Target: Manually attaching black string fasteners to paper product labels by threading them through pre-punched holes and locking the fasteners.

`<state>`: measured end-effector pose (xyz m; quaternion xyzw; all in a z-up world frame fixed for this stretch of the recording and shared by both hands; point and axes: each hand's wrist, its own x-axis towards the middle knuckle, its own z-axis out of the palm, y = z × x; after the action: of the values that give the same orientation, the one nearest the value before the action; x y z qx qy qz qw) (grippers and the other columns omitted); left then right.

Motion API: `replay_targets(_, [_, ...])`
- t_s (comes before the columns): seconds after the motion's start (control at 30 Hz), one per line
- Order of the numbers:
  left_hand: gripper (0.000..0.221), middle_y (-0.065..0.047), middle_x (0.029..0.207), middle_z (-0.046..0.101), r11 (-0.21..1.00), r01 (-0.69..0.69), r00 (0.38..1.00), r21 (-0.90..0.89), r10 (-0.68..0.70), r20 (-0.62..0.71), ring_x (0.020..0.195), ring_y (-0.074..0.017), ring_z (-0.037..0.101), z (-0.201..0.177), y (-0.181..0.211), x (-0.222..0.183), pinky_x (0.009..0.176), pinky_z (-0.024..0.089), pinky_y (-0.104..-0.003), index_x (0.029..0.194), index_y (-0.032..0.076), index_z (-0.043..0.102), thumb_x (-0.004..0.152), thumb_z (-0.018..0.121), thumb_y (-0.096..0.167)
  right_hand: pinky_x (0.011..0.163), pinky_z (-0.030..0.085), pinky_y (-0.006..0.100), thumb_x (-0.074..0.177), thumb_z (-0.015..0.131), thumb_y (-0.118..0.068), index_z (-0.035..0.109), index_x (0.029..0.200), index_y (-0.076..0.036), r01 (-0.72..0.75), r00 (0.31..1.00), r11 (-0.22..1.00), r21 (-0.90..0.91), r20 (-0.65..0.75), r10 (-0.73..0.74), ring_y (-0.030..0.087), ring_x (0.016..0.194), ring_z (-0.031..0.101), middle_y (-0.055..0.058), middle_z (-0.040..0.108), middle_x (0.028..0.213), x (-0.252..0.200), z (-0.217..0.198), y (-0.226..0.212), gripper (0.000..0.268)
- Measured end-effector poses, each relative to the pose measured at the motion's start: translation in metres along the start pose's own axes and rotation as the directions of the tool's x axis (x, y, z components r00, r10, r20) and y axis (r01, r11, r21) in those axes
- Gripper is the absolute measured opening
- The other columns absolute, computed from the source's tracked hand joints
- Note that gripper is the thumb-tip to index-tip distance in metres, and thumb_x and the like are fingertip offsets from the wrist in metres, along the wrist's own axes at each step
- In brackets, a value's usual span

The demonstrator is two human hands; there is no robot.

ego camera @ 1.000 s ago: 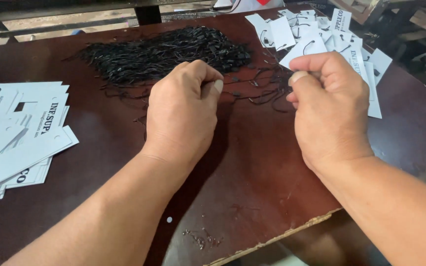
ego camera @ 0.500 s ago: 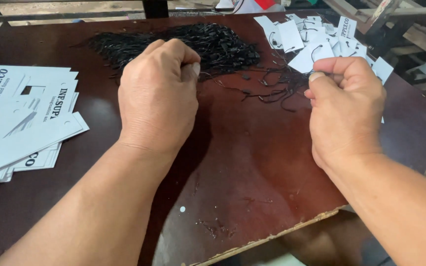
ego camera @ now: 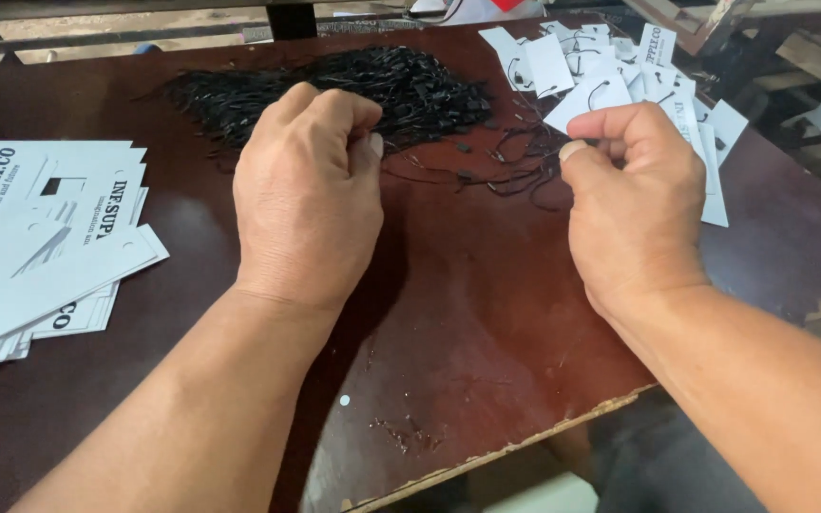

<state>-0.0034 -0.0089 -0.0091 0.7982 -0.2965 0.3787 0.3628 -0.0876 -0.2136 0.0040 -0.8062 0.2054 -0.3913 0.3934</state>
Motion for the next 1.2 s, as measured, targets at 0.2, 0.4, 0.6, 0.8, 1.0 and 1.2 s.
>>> replay_targets(0.2, [0.027, -0.01, 0.103, 0.06, 0.996, -0.065, 0.998, 0.053, 0.065, 0.01, 0.096, -0.0349, 0.058, 0.001, 0.006, -0.003, 0.072, 0.051, -0.046, 0.111, 0.004, 0.069, 0.088, 0.059, -0.005, 0.066, 0.043, 0.024, 0.091, 0.063, -0.013, 0.072, 0.1, -0.019, -0.099, 0.994, 0.995, 0.028, 0.057, 0.097, 0.007, 0.069, 0.046, -0.009, 0.051, 0.074, -0.002, -0.004, -0.009, 0.013])
replay_targets(0.4, [0.028, -0.009, 0.104, 0.061, 0.975, -0.178, 0.984, 0.136, 0.172, 0.051, 0.094, -0.0335, 0.056, 0.002, 0.014, -0.002, 0.076, 0.051, -0.043, 0.114, 0.004, 0.069, 0.089, 0.058, -0.006, 0.071, 0.043, 0.027, 0.09, 0.062, -0.018, 0.072, 0.101, -0.024, -0.188, 0.975, 0.982, 0.015, 0.124, 0.184, 0.009, 0.071, 0.048, -0.009, 0.056, 0.078, 0.0, -0.013, -0.02, 0.016])
replay_targets(0.6, [0.03, -0.013, 0.103, 0.059, 0.965, -0.199, 0.979, 0.17, 0.189, 0.074, 0.089, -0.0356, 0.054, 0.004, 0.016, -0.002, 0.077, 0.05, -0.046, 0.117, 0.002, 0.067, 0.091, 0.053, -0.004, 0.065, 0.04, 0.025, 0.096, 0.066, -0.015, 0.072, 0.106, -0.019, -0.068, 0.99, 0.993, 0.1, 0.132, 0.055, 0.006, 0.07, 0.047, -0.007, 0.056, 0.079, 0.0, -0.007, -0.004, 0.013])
replay_targets(0.8, [0.036, -0.014, 0.102, 0.059, 0.974, -0.186, 0.982, 0.133, 0.18, 0.058, 0.088, -0.0354, 0.055, 0.006, 0.011, -0.005, 0.083, 0.051, -0.042, 0.118, 0.001, 0.066, 0.087, 0.052, -0.009, 0.075, 0.042, 0.021, 0.098, 0.068, -0.011, 0.073, 0.109, -0.016, -0.048, 0.993, 0.996, 0.072, 0.114, 0.04, 0.005, 0.077, 0.051, -0.006, 0.059, 0.085, -0.005, -0.006, -0.007, 0.014])
replay_targets(1.0, [0.037, -0.009, 0.093, 0.057, 0.991, -0.094, 0.995, 0.091, 0.095, -0.002, 0.082, -0.0327, 0.053, 0.005, 0.007, -0.01, 0.071, 0.049, -0.042, 0.114, 0.005, 0.065, 0.084, 0.05, -0.013, 0.071, 0.042, 0.023, 0.098, 0.069, -0.011, 0.074, 0.107, -0.017, -0.009, 0.999, 1.0, 0.001, 0.052, 0.009, 0.006, 0.078, 0.052, -0.005, 0.061, 0.086, -0.006, -0.001, -0.002, 0.011])
replay_targets(1.2, [0.037, -0.013, 0.105, 0.066, 0.982, -0.186, 0.981, -0.018, 0.184, -0.067, 0.094, -0.0345, 0.063, 0.0, 0.012, -0.012, 0.088, 0.054, -0.042, 0.117, 0.001, 0.064, 0.085, 0.052, -0.011, 0.097, 0.043, 0.04, 0.093, 0.067, -0.013, 0.073, 0.108, -0.017, 0.378, 0.925, 0.892, -0.249, 0.138, -0.353, 0.026, 0.109, 0.061, 0.006, 0.057, 0.121, -0.01, -0.002, -0.005, 0.017])
